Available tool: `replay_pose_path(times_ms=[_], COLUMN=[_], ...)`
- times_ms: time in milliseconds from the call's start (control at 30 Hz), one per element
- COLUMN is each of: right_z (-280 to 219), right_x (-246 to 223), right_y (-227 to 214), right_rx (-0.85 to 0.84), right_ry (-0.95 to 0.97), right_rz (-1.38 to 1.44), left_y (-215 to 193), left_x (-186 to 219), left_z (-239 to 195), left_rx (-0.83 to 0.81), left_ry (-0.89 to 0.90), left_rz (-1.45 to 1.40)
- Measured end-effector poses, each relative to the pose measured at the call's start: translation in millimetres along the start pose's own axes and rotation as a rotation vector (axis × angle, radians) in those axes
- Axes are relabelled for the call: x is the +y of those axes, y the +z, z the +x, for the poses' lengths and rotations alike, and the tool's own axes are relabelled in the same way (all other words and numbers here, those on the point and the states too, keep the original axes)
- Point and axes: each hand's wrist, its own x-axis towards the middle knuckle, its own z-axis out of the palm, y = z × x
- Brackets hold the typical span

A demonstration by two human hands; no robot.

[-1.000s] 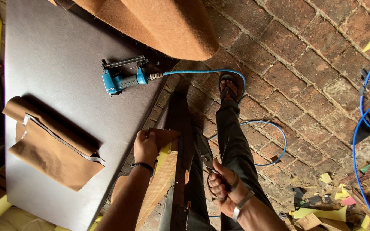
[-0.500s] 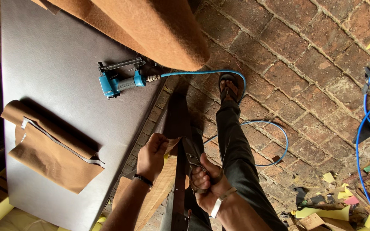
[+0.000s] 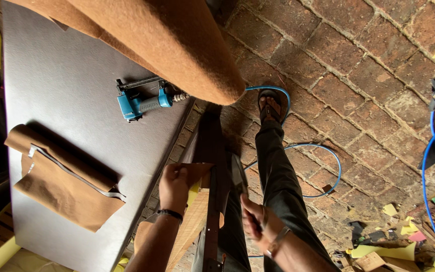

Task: The person staples brown fabric onto a wooden furniture frame using a pneumatic staple gun. They smooth the fabric, reposition the frame, and trim excess material with scissors.

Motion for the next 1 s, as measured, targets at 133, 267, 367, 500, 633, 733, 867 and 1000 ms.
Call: replay_pose_path(times_ms=[133, 267, 367, 500, 633, 733, 867, 1000], right_z=[-3.4, 11.8, 32.2, 56.5, 61.6, 54.1, 66.2, 73.2], right_x=[-42.7, -89.6, -102.9, -106.1, -105.6, -97.4, -86.9, -90.4], right_y=[-42.2, -59.5, -63.8, -66.7, -75.6, -90.0, -92.2, -98.8], right_rx=[0.275, 0.203, 0.067, 0.003, -0.011, 0.040, 0.073, -0.079], right_ry=[-0.013, -0.117, -0.236, -0.427, -0.478, -0.424, -0.403, -0.549], right_rz=[-1.112, -1.898, -2.036, -2.143, -2.094, -2.062, -2.028, -1.735], left_y=[-1.7, -8.3, -5.7, -4.0, -7.3, -9.0, -17.4, -15.2], left_x=[4.8, 3.6, -5.8, -18.7, -18.0, -12.5, 3.3, 6.6], left_z=[1.5, 6.9, 10.1, 13.5, 14.1, 4.9, 4.2, -3.7], left_rx=[0.044, -0.004, -0.032, -0.068, -0.058, -0.031, -0.010, -0.015], left_ry=[-0.303, -0.152, 0.042, 0.131, 0.235, 0.209, 0.248, 0.278], left_rz=[-0.175, -0.210, -0.251, -0.227, -0.095, -0.028, 0.142, 0.260])
